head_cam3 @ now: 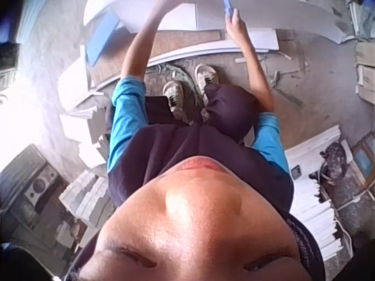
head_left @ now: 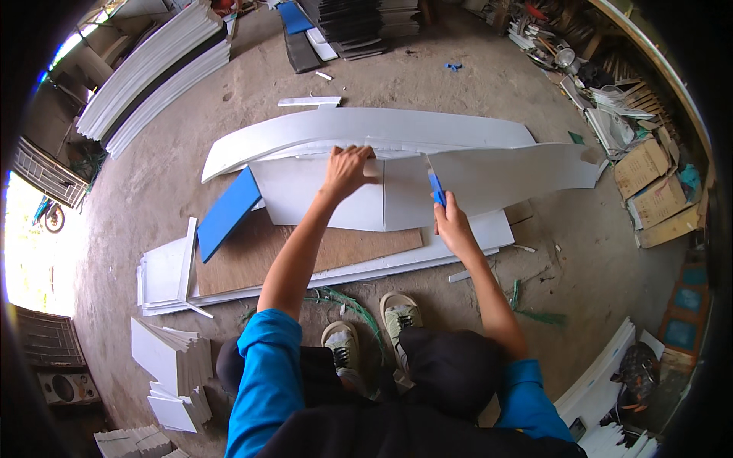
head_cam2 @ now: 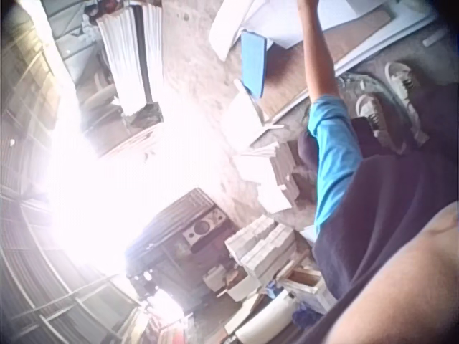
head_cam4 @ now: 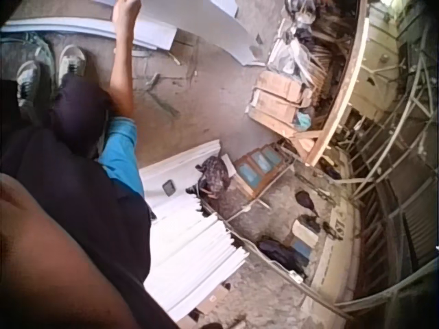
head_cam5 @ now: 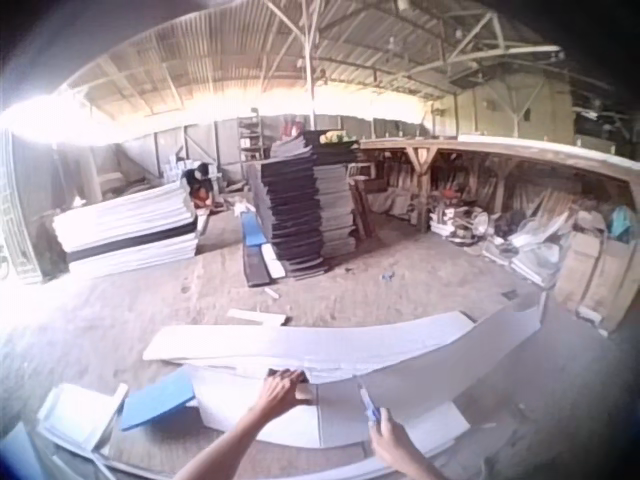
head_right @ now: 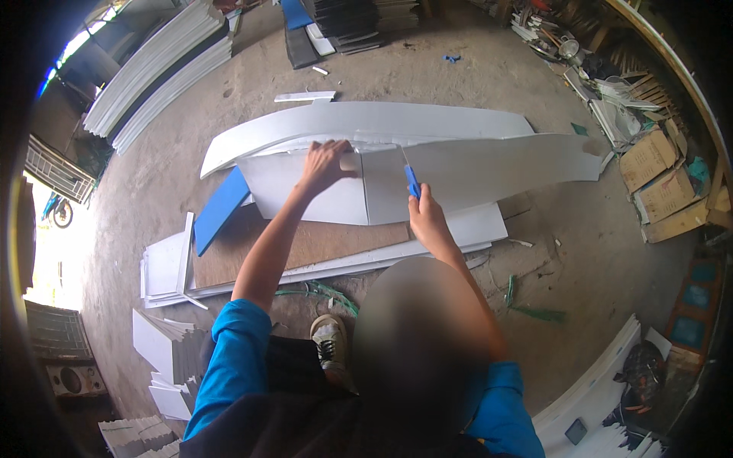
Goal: The person uses a utility knife to cut a blue rectangular sheet and a white sheet placed on the floor. They align the sheets, score the material, and snap off the cut pieces, repeating the process for multiple sheets.
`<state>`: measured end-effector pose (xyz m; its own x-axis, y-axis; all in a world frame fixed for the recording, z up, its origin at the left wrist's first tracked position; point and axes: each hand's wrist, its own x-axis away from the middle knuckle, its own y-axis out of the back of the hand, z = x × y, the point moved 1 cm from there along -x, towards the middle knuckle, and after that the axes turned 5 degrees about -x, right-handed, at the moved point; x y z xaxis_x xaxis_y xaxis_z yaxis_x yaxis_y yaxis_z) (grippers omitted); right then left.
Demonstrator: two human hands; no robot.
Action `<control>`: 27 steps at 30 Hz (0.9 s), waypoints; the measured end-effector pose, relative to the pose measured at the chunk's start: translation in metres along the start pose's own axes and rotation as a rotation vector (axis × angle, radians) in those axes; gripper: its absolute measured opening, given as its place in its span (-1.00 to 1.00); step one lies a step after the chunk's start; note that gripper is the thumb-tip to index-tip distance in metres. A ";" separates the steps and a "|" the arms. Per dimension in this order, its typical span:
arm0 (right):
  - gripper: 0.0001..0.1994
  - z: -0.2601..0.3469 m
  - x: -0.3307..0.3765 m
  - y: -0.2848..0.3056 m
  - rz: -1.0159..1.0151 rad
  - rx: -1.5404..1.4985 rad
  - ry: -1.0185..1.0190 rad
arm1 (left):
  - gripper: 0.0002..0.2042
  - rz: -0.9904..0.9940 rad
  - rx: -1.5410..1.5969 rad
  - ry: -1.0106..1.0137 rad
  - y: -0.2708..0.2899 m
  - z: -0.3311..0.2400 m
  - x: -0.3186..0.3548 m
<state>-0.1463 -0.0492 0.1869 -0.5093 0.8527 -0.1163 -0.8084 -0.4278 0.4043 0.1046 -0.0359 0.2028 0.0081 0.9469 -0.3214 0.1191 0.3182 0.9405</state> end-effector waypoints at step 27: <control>-0.80 0.068 0.033 -0.067 0.066 0.448 -0.104 | -0.59 -0.109 -0.082 -0.071 0.004 -0.026 0.045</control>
<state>-0.0885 0.0277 0.2179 -0.5046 0.8633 0.0056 -0.5566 -0.3303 0.7623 0.0799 0.0087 0.1950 0.0700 0.9018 -0.4266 0.0421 0.4246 0.9044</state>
